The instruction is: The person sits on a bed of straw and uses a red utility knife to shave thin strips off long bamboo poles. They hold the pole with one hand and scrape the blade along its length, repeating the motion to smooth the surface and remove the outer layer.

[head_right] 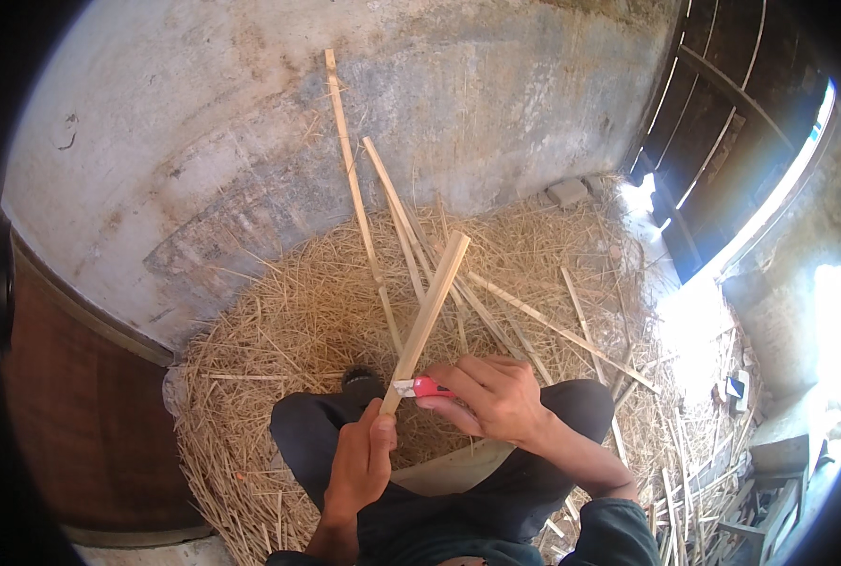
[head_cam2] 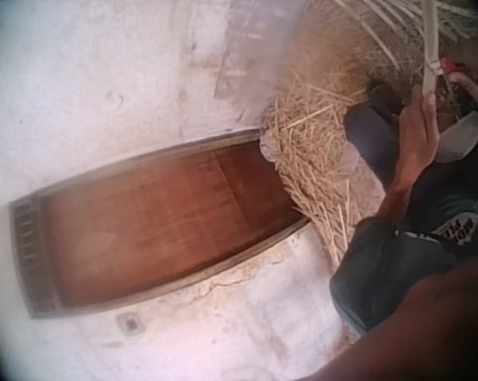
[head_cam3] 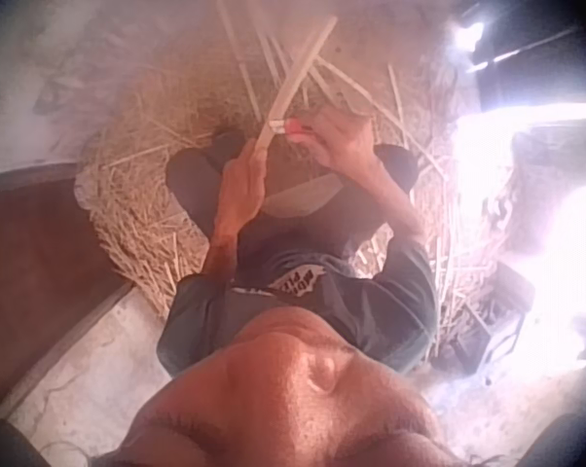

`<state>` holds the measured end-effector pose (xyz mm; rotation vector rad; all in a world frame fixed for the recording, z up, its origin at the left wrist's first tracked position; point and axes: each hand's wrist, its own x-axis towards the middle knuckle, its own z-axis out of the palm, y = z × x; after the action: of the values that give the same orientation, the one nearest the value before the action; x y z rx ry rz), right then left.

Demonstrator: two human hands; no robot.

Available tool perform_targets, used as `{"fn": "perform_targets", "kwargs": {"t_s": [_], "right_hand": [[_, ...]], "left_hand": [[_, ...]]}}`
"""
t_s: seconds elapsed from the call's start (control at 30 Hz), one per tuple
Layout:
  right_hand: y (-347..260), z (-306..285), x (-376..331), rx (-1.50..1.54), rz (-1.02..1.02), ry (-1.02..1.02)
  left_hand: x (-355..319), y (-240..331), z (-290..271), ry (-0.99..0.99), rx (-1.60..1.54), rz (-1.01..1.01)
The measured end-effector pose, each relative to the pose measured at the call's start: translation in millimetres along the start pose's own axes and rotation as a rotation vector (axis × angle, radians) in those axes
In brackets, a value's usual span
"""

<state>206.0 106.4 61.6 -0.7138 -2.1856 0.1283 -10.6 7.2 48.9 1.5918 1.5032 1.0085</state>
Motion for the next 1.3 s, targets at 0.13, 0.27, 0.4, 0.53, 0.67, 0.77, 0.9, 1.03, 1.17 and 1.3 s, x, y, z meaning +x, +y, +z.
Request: {"fn": "perform_targets", "kwargs": {"t_s": [0.13,0.27,0.4,0.53,0.67,0.77,0.9,1.03,1.17,1.3], "right_hand": [[-2.4,-1.8,3.0,-0.063,0.014,-0.018],[-2.8,-1.3,3.4,-0.085,0.025,-0.02],[3.3,0.3,2.2,-0.096,0.022,0.011],[4.3,-1.6,4.7,-0.125,0.002,0.016],[6.5,-2.5,8.1,-0.158,0.001,0.034],[6.1,-2.1,10.9,-0.173,-0.012,0.04],[8.2,-1.9,13.2,-0.164,-0.025,0.055],[44.6,-18.7,21.9,-0.185,0.24,0.302],[68.6,-52.6,28.5,-0.211,0.454,0.406],[43.9,-32.9,13.9,-0.087,0.288,0.286]], "left_hand": [[1.3,-2.0,-1.8,-0.009,0.014,0.0],[1.1,-1.1,-3.6,-0.027,0.015,-0.016],[-0.7,-4.0,-3.6,-0.037,0.032,-0.028],[-1.6,-5.0,-3.9,-0.038,0.031,-0.025],[-5.0,-5.4,-5.4,-0.05,0.032,-0.052],[-5.7,-5.1,-5.8,-0.045,0.018,-0.05],[-7.2,-6.8,-6.7,-0.047,0.007,-0.068],[-26.2,-14.7,-4.3,-0.083,0.004,-0.108],[-41.7,-22.9,-1.7,-0.118,0.038,-0.115],[-27.7,-21.0,-6.2,-0.037,0.057,-0.138]]}}
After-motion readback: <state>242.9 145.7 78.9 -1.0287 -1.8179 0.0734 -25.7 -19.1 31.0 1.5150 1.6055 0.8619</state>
